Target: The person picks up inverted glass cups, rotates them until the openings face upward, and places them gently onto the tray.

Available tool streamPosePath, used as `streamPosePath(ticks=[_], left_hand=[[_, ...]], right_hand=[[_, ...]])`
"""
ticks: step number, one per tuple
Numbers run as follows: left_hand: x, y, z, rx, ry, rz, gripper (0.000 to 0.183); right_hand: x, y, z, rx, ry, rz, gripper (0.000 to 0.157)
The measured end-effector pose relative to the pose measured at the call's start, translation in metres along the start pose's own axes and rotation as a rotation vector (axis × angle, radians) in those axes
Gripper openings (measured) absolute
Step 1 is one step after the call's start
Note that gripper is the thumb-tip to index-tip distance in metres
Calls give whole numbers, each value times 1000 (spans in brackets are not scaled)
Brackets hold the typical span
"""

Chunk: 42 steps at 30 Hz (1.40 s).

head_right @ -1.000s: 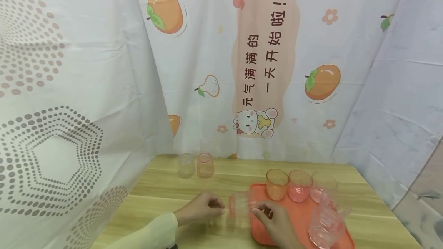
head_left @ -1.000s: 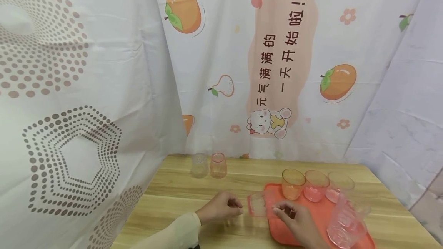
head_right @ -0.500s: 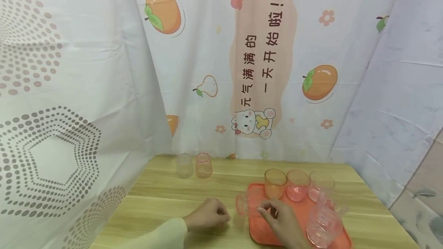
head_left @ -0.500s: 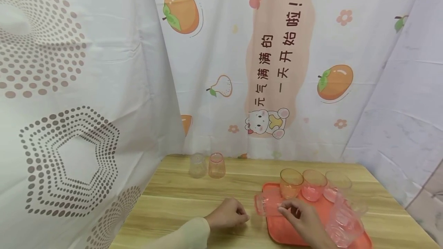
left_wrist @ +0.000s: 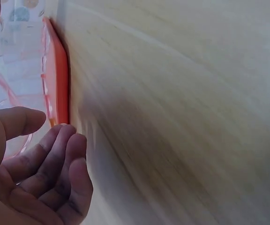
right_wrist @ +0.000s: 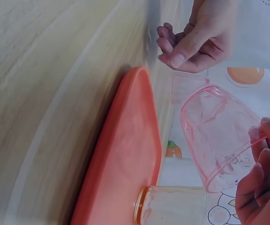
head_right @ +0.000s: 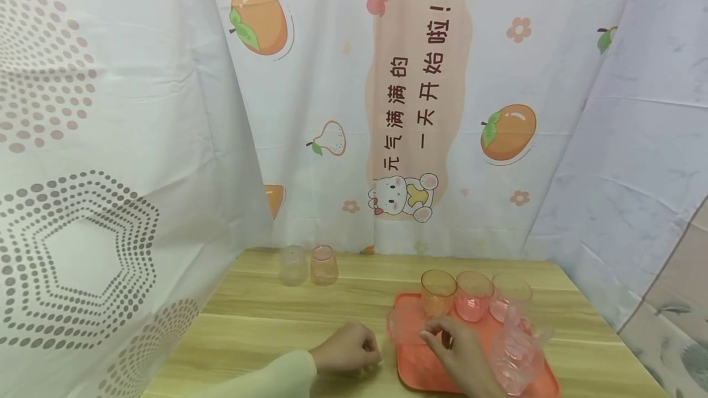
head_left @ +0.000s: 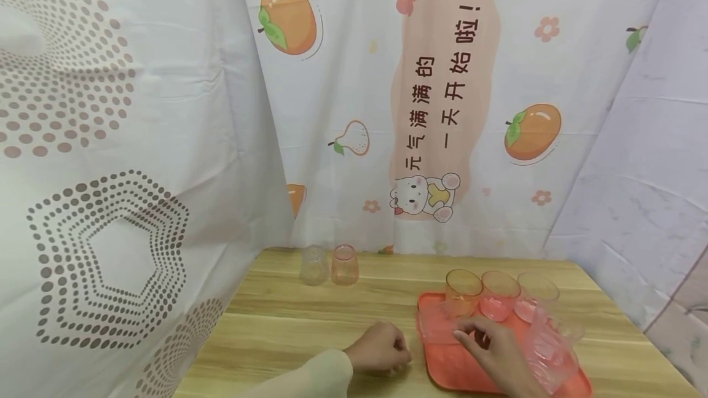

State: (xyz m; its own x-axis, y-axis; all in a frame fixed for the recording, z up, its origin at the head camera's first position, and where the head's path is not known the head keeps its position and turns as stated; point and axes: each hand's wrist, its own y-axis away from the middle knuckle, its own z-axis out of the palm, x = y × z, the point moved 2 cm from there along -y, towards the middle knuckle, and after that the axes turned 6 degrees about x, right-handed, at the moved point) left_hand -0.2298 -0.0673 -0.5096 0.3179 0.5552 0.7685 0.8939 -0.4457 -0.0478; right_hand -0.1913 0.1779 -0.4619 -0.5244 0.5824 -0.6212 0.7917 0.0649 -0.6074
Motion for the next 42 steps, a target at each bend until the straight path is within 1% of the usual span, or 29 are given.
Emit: streamPosePath(ticks=[3,6,11,16,19,24,27,30,33,38,42], left_hand=[[3,-1,4,-27,23,-22,25],[7,-2,8,-38,17,-26,25],[10,-4,14,-44,-1,-42,25],[9,-8,21,-43,-14,-57,30],[8,-11,24,-51,-18,-52,32],[7,-14,28,-59,-40,-42,32],[10,-14,30,-61,-47,-38,32],[14,-14,32,-70,-48,-17,35],[15,-15,34,-71,-54,-10,38],[17,-16,35,-67,-58,-48,45],[18,-16,36,-60,-53,-75,48]], right_hand=[[0,-1,-3,21,19,-25,17],[0,-2,-6,33,42,-37,19],[0,-4,-8,17,61,-26,17],[-1,-5,-11,-5,84,10,15],[0,-6,-12,-4,98,9,15],[1,-8,-14,15,104,-49,18],[3,-8,-16,4,109,-45,17],[6,-8,-18,-14,117,-30,18],[9,-7,-20,-22,123,-38,21],[13,-7,-24,-21,130,-70,24],[16,-8,-27,-20,167,-80,24]])
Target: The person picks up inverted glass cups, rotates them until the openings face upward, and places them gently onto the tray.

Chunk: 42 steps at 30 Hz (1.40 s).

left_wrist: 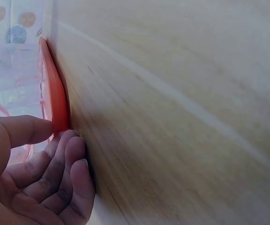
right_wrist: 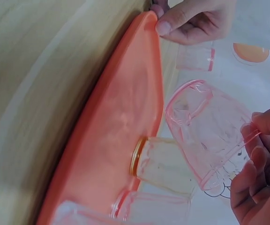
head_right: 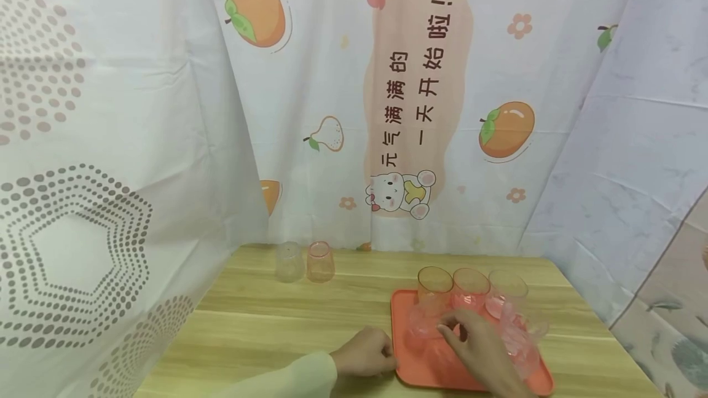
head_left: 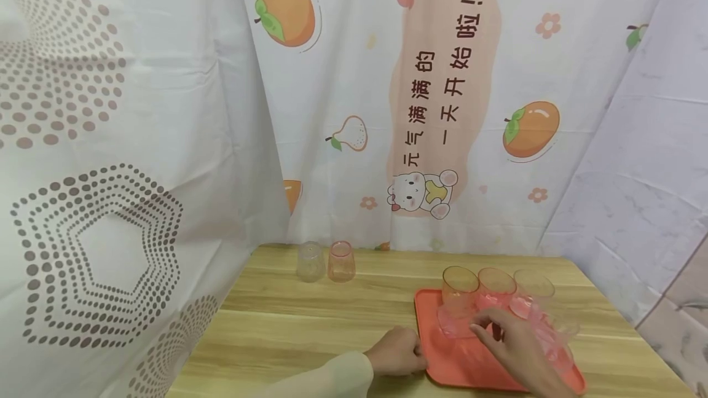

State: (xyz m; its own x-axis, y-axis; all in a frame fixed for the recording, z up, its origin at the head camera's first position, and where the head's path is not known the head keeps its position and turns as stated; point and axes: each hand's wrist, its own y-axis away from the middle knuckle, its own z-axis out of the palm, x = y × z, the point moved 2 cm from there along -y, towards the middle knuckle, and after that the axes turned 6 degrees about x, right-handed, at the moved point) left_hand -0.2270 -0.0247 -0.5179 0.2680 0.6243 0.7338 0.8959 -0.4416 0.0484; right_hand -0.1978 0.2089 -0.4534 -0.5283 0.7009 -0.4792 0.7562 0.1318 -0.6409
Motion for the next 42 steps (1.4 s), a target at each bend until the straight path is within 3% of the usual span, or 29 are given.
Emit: streamPosePath(ticks=[4,11,17,20,26,34,39,41,42], left_hand=[[1,0,0,13,-4,-7,48],[3,1,-1,20,-13,-10,48],[4,1,0,17,-11,-27,46],[4,0,1,15,-16,-27,45],[4,1,0,31,-8,-28,44],[7,2,-1,53,-19,-42,44],[7,2,-1,54,-18,-38,46],[7,2,-1,52,-13,-37,46],[7,2,-1,51,-11,-35,47]], right_hand=[[3,-3,-3,2,38,-47,24],[11,-2,-9,29,94,-208,35],[22,0,-11,24,108,-288,13],[25,1,-12,25,123,-309,17],[32,1,-12,31,161,-356,41],[40,1,-15,22,226,-407,42],[43,2,-17,12,247,-439,16],[45,2,-17,17,250,-448,37],[46,2,-17,16,254,-450,36]])
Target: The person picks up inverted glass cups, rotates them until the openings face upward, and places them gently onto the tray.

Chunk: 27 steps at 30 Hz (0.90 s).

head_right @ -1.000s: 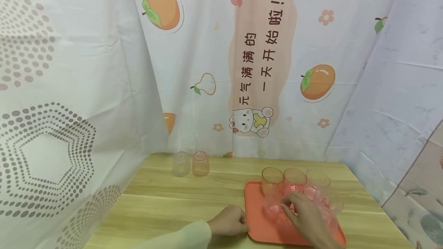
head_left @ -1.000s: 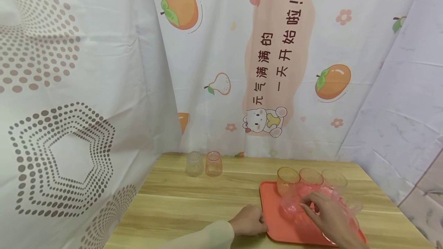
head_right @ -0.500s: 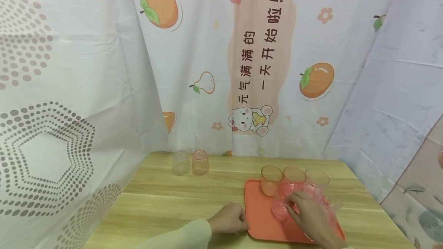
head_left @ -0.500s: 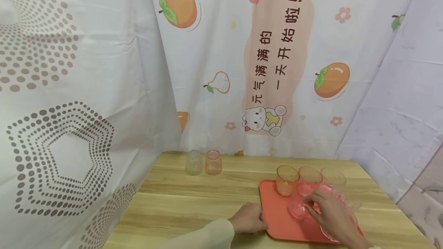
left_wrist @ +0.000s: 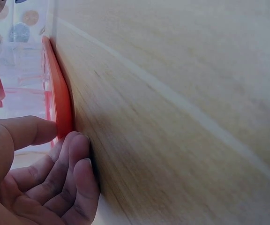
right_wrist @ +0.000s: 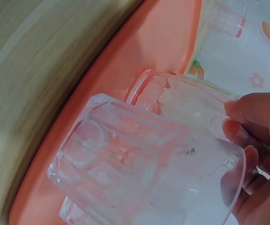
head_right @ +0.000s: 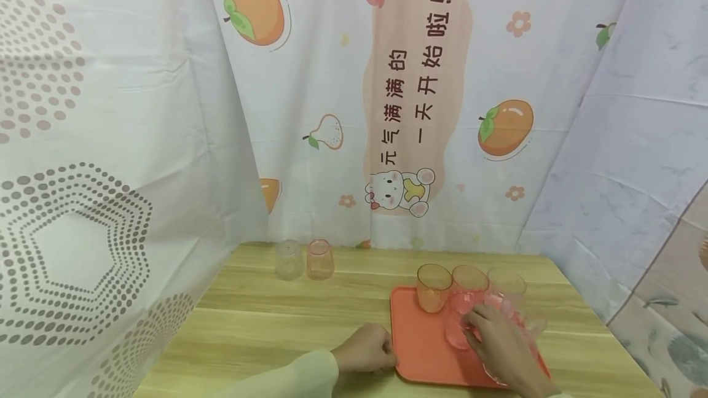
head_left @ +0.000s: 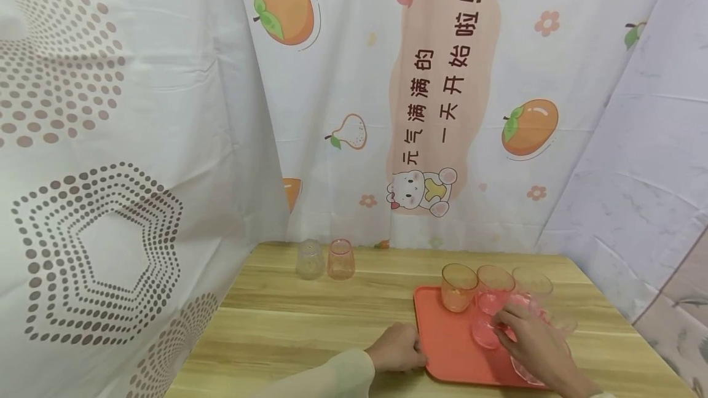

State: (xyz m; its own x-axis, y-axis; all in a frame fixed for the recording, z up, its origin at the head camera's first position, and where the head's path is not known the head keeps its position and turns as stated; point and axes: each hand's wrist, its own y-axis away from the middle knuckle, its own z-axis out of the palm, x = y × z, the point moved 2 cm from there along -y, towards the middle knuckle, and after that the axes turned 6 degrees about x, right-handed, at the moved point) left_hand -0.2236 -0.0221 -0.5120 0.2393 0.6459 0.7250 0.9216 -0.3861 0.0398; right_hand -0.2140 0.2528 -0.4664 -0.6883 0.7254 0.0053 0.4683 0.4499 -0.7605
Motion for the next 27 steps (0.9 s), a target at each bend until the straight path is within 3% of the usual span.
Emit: streamPosePath(ticks=[4,6,13,27], left_hand=[[-2,-1,1,-5,8,-1,45],[-3,-1,2,-8,9,-1,44],[-3,-1,1,-7,5,9,45],[-1,-1,0,-2,-11,-6,45]], right_hand=[[3,1,1,-3,21,-5,17],[4,1,0,-2,27,-12,31],[9,-3,0,18,81,-26,34],[14,-2,-2,-45,91,120,37]])
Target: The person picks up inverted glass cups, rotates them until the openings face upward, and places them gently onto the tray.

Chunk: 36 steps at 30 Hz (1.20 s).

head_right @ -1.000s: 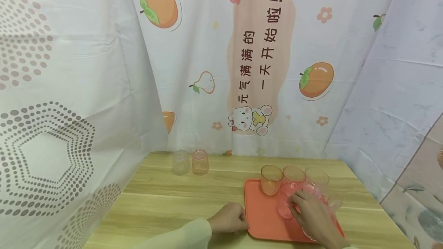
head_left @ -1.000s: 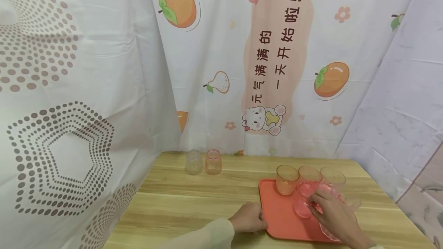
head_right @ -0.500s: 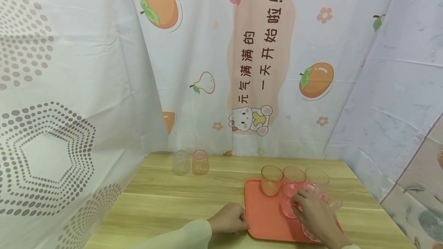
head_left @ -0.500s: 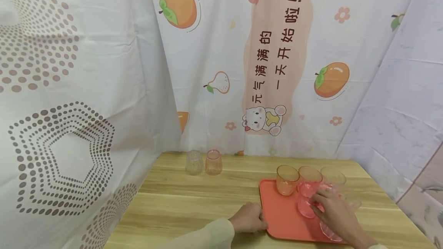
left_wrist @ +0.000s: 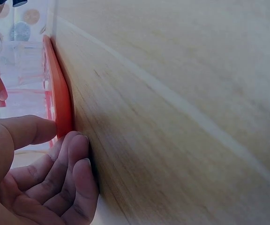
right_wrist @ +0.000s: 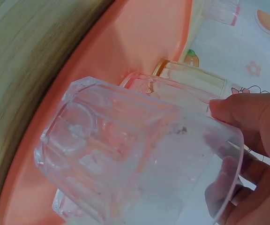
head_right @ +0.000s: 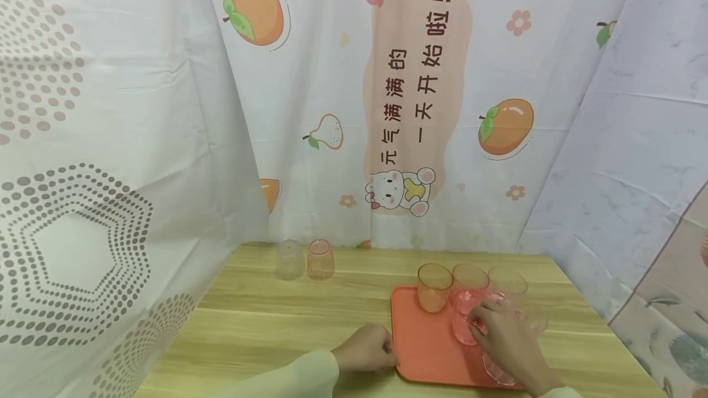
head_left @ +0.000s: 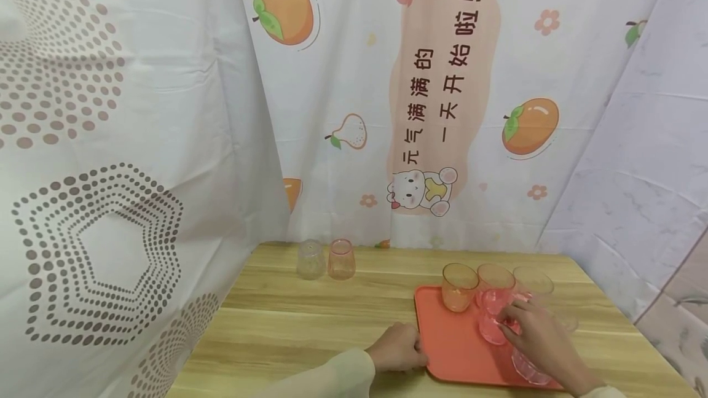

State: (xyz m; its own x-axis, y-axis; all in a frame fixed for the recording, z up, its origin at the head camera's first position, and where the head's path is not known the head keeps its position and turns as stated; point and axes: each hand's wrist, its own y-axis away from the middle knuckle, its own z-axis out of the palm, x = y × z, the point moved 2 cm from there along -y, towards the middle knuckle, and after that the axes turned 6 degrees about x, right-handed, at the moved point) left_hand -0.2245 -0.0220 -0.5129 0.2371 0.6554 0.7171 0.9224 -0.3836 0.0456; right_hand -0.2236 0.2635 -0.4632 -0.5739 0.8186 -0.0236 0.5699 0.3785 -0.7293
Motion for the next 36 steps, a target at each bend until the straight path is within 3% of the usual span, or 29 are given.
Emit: streamPosePath(ticks=[13,23,33,36], left_hand=[[-1,-1,0,-7,20,3,44],[-4,-3,1,-4,21,18,47],[-3,-2,2,-2,10,21,44],[-3,-2,2,-3,18,20,44]], right_hand=[[-2,-2,-4,16,-26,12,33],[-16,-8,-5,62,-84,-33,35],[-33,-5,9,71,-148,-78,40],[-38,-3,14,75,-190,-110,25]])
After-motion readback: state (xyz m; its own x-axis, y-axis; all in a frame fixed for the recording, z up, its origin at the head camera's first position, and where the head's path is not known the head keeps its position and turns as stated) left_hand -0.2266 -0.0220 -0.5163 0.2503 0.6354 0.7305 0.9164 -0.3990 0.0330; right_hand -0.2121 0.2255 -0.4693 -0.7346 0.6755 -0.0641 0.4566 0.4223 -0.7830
